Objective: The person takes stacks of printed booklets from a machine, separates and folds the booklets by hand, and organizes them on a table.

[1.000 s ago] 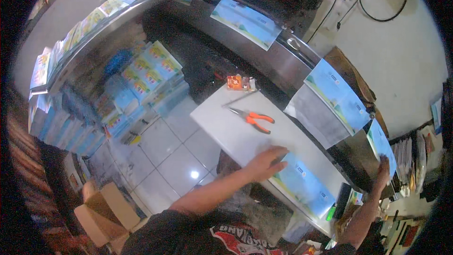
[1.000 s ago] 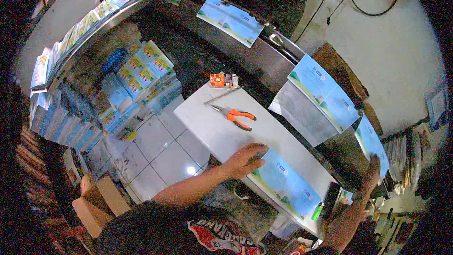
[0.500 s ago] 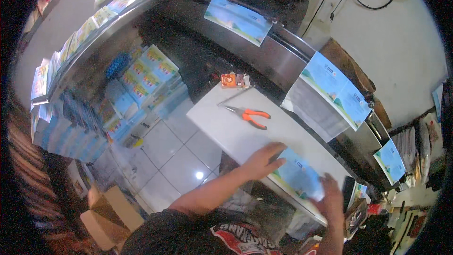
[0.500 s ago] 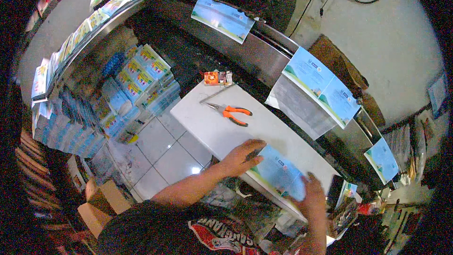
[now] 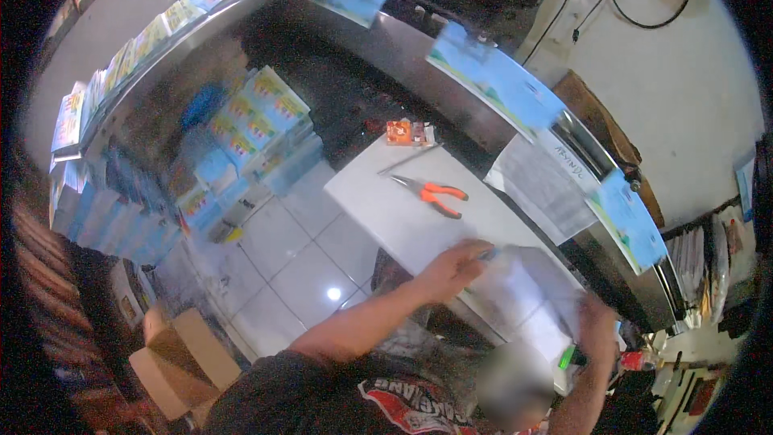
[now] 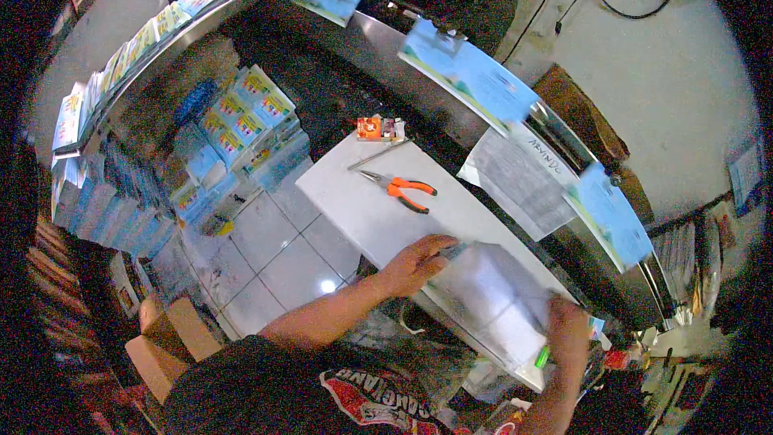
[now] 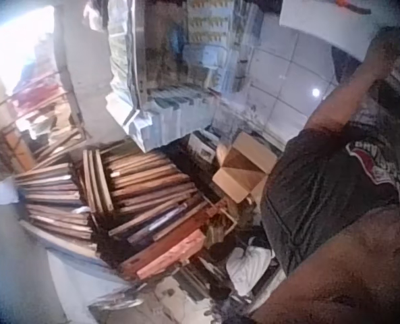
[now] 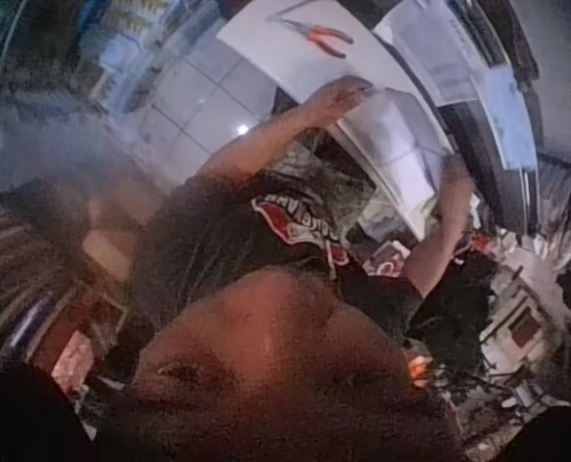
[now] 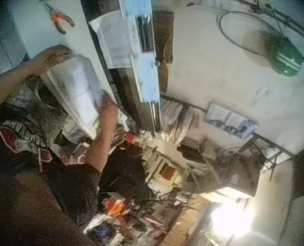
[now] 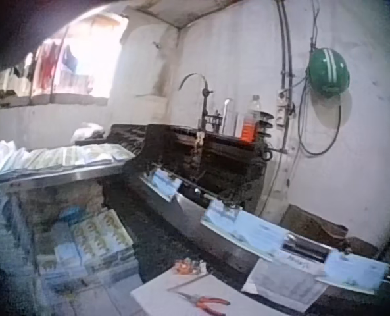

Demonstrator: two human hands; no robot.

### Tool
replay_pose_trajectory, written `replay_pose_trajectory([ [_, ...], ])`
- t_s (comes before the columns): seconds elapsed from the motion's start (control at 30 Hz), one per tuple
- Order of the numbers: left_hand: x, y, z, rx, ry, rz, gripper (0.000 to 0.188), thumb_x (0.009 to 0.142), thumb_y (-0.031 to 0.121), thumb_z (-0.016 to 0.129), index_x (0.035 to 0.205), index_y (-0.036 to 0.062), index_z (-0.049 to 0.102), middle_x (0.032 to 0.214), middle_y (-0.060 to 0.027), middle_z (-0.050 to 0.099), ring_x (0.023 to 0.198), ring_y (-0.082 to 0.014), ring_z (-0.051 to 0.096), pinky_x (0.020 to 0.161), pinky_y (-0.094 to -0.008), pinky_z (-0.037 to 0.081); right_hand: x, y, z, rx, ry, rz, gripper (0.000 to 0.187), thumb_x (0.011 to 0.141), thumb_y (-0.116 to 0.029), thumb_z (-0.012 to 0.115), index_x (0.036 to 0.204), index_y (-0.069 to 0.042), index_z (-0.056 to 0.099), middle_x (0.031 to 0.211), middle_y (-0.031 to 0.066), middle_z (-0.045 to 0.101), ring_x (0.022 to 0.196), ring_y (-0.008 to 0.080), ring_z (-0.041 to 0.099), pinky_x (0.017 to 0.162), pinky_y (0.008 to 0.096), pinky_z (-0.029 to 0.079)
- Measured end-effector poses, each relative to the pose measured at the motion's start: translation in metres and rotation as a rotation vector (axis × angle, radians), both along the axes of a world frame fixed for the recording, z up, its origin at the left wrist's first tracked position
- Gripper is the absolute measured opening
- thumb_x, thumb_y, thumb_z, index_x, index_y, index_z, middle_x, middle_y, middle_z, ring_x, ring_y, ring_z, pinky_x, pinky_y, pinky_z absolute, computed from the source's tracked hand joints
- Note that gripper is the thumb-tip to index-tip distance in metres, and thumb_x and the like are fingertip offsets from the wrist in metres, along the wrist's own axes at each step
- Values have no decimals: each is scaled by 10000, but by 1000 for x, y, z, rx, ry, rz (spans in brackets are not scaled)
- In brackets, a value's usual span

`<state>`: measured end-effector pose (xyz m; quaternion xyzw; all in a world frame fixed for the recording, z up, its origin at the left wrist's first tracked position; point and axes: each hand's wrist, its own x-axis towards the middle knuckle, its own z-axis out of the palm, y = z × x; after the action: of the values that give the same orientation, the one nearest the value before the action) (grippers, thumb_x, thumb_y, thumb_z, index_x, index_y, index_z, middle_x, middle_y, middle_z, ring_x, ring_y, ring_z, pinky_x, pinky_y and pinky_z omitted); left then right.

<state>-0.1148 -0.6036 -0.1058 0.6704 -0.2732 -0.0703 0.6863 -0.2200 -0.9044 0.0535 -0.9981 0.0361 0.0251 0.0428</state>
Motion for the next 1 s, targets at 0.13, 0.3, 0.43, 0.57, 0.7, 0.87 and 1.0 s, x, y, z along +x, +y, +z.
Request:
replay_pose_trajectory([
  [0.13,1,-5,-8,57,-56,58,462,946,313,561,1310,34,505,1298,-176,507,1185,-296,525,994,-378,432,23,-108,52,-145,-665,-337,326,980,-190,426,1131,41,599,1051,211,652,978,342,623,848,434,467],
  [0.3,1,-5,-1,100,-57,32,476,946,322,560,1314,28,495,1307,-170,508,1177,-293,535,987,-376,440,43,-222,70,-477,-954,-84,401,953,-28,373,1329,-28,513,1319,169,552,1239,334,503,1064,400,371],
  [0.43,0,-2,-1,189,-49,44,501,946,344,553,1319,16,482,1314,-177,503,1194,-306,520,998,-382,428,47,-222,-20,-156,-606,-256,437,925,0,400,1339,-78,518,1371,170,504,1274,343,469,1074,399,368],
  [0.57,0,-4,2,177,-79,37,523,946,371,544,1320,12,478,1314,-188,498,1222,-314,494,1022,-389,404,33,-229,-52,-156,-468,-230,434,911,-27,437,1334,-81,521,1362,184,505,1253,362,483,1060,403,376],
  [0.7,1,-5,0,175,-91,25,526,949,381,535,1309,1,487,1322,-205,494,1246,-331,470,1045,-403,380,21,-194,-63,-141,-346,-222,432,886,-62,528,1316,-20,510,1358,215,495,1260,381,469,1052,420,381],
  [0.87,0,-4,-1,217,-128,56,501,945,360,544,1287,-4,507,1328,-216,492,1243,-348,471,1047,-410,378,-2,-13,-40,118,-113,-151,538,746,-167,745,1232,-40,551,1345,186,505,1203,388,506,1039,431,391],
  [1.0,-1,-2,6,198,-142,59,490,940,348,551,1284,1,511,1315,-223,502,1238,-353,474,1049,-408,376,-28,76,-46,-13,77,134,755,658,-312,819,1292,-48,506,1444,202,364,1278,406,407,1039,459,384],
])
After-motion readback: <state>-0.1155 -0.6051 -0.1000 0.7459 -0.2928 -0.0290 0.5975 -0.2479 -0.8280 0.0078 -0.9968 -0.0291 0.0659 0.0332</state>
